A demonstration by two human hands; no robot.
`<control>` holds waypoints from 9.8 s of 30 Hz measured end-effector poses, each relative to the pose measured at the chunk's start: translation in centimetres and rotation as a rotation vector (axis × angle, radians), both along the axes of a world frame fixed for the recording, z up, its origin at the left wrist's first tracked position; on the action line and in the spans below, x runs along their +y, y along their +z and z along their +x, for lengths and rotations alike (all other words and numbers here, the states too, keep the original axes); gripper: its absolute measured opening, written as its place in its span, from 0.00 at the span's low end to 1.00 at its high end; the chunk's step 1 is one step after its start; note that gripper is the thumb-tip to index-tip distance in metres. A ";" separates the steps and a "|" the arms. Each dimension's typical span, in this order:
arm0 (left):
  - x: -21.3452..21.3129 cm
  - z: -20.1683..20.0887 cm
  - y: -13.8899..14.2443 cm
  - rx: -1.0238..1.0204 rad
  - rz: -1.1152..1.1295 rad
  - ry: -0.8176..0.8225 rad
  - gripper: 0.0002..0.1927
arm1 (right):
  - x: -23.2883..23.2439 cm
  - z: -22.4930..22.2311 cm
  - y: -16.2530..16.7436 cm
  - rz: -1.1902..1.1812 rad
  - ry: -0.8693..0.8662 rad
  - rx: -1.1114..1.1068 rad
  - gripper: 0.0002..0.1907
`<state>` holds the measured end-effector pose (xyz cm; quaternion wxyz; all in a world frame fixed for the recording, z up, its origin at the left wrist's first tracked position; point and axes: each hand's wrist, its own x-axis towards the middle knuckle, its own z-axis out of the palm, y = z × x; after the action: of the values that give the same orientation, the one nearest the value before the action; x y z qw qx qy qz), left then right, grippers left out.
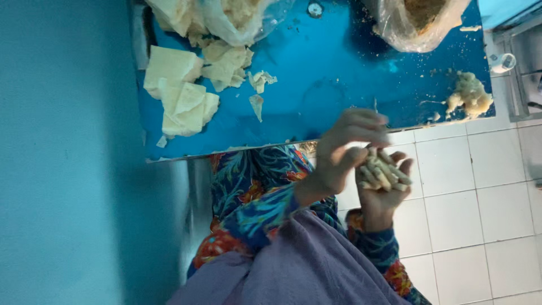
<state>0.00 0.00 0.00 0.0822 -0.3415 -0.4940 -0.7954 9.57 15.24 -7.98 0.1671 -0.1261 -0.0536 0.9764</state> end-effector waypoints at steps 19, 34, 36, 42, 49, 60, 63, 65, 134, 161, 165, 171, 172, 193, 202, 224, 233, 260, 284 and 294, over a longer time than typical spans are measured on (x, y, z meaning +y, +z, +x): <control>-16.8 2.7 2.0 -0.063 -0.657 1.012 0.13 | -2.1 -7.7 -7.2 0.726 0.223 -0.653 0.25; -22.2 -4.9 0.0 -0.215 -1.057 1.273 0.34 | -15.2 -10.9 13.5 1.997 0.432 0.203 0.11; -23.0 -5.3 1.0 -0.392 -1.093 1.157 0.32 | -18.8 -14.8 14.3 2.059 0.257 0.315 0.09; -23.8 -5.3 3.3 -0.460 -1.105 0.993 0.25 | -24.2 -21.2 13.9 2.275 0.307 0.473 0.17; -21.2 -5.3 4.4 -0.370 -0.894 0.800 0.16 | -21.2 -20.9 15.8 2.065 0.633 0.616 0.28; -19.8 -3.8 5.0 -0.305 -0.727 0.621 0.12 | -10.6 -15.5 15.6 2.201 0.687 0.222 0.17; -19.1 -4.3 3.9 -0.186 -0.895 0.745 0.12 | -3.8 -17.0 15.6 2.406 0.620 -0.014 0.25; -18.0 -5.1 3.2 -0.142 -0.979 0.795 0.12 | -0.7 -17.9 15.4 2.656 0.012 0.037 0.22; -20.5 -7.6 4.9 -0.609 -0.830 0.480 0.38 | -6.5 -30.6 17.7 2.085 0.510 0.280 0.20; -14.5 -15.6 4.8 0.185 -1.277 1.214 0.20 | -4.7 -20.8 15.8 2.058 0.707 -0.147 0.32; -13.8 -12.7 3.6 0.324 -1.257 1.196 0.16 | -4.7 -19.1 17.4 2.000 0.456 0.071 0.26; -14.3 -13.2 1.8 0.298 -1.331 1.224 0.21 | -7.5 -14.7 16.4 2.280 0.727 0.263 0.22; -14.4 -13.5 1.6 0.286 -1.358 1.233 0.22 | -7.3 -14.9 16.0 2.271 0.648 0.268 0.20; -12.1 -10.3 1.9 0.401 -1.226 1.202 0.16 | 2.7 -14.7 16.7 2.421 -0.235 -0.241 0.21; -8.5 -5.4 -0.3 -0.881 0.117 0.008 0.27 | -7.2 -15.7 15.9 1.506 0.688 0.015 0.20; -11.5 -3.1 4.8 0.069 -0.650 0.585 0.24 | -7.0 -16.5 15.7 1.587 0.987 -0.083 0.14; -9.6 -4.2 2.7 -0.521 -0.432 0.359 0.09 | -4.2 -15.6 15.8 1.732 1.040 -0.074 0.11; -8.6 -4.2 2.1 -0.563 -0.211 0.112 0.18 | -4.2 -13.1 10.0 1.123 0.756 -0.148 0.11; -10.5 -3.3 1.5 0.378 -1.084 0.694 0.13 | -5.4 -12.2 15.8 2.634 0.190 0.281 0.11; -9.9 -3.6 -1.2 0.582 -1.195 0.660 0.03 | 5.4 -4.4 10.8 2.848 -0.353 -0.570 0.22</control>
<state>-3.55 -9.88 -1.22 0.2447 -0.3589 -0.8777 -0.2023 5.19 20.63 2.78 0.2466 -0.0474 -0.9679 0.0087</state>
